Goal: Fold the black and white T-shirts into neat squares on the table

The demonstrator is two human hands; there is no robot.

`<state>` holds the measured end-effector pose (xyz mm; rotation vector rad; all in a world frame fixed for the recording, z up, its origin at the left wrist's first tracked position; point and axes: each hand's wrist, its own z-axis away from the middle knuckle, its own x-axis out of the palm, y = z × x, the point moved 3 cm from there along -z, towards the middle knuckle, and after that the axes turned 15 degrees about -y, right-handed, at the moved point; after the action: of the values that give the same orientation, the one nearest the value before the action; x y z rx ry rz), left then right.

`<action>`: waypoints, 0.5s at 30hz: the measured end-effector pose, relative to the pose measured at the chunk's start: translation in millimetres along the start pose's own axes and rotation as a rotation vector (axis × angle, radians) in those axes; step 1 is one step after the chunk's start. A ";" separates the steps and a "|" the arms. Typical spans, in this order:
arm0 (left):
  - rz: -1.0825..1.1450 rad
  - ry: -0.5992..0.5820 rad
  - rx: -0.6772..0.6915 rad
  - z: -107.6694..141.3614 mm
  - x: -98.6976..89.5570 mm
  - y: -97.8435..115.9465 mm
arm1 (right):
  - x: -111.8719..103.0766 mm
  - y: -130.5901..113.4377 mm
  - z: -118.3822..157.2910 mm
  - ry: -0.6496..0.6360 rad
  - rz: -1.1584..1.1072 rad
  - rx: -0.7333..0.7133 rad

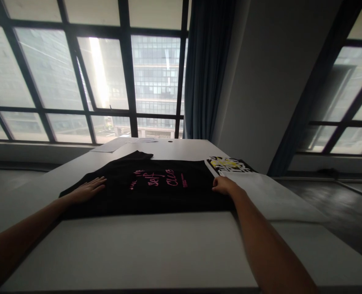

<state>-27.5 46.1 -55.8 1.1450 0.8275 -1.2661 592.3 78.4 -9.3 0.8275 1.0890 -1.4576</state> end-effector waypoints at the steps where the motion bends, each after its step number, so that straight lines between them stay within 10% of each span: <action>1: -0.001 -0.006 -0.003 0.1 -1.0 -1.0 | 0.0 -0.2 -0.2 -0.001 0.011 0.007; 7: -0.053 -0.035 -0.025 -22.8 -46.5 7.3 | -13.1 -23.5 -15.9 -0.041 0.095 -0.031; 15: -0.141 0.057 -0.209 -116.9 -107.3 36.7 | -44.5 -74.2 -92.6 0.133 0.162 -0.152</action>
<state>5.1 185.9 21.2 0.9724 1.0728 -1.2338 520.7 180.3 14.3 0.8922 1.1886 -1.1837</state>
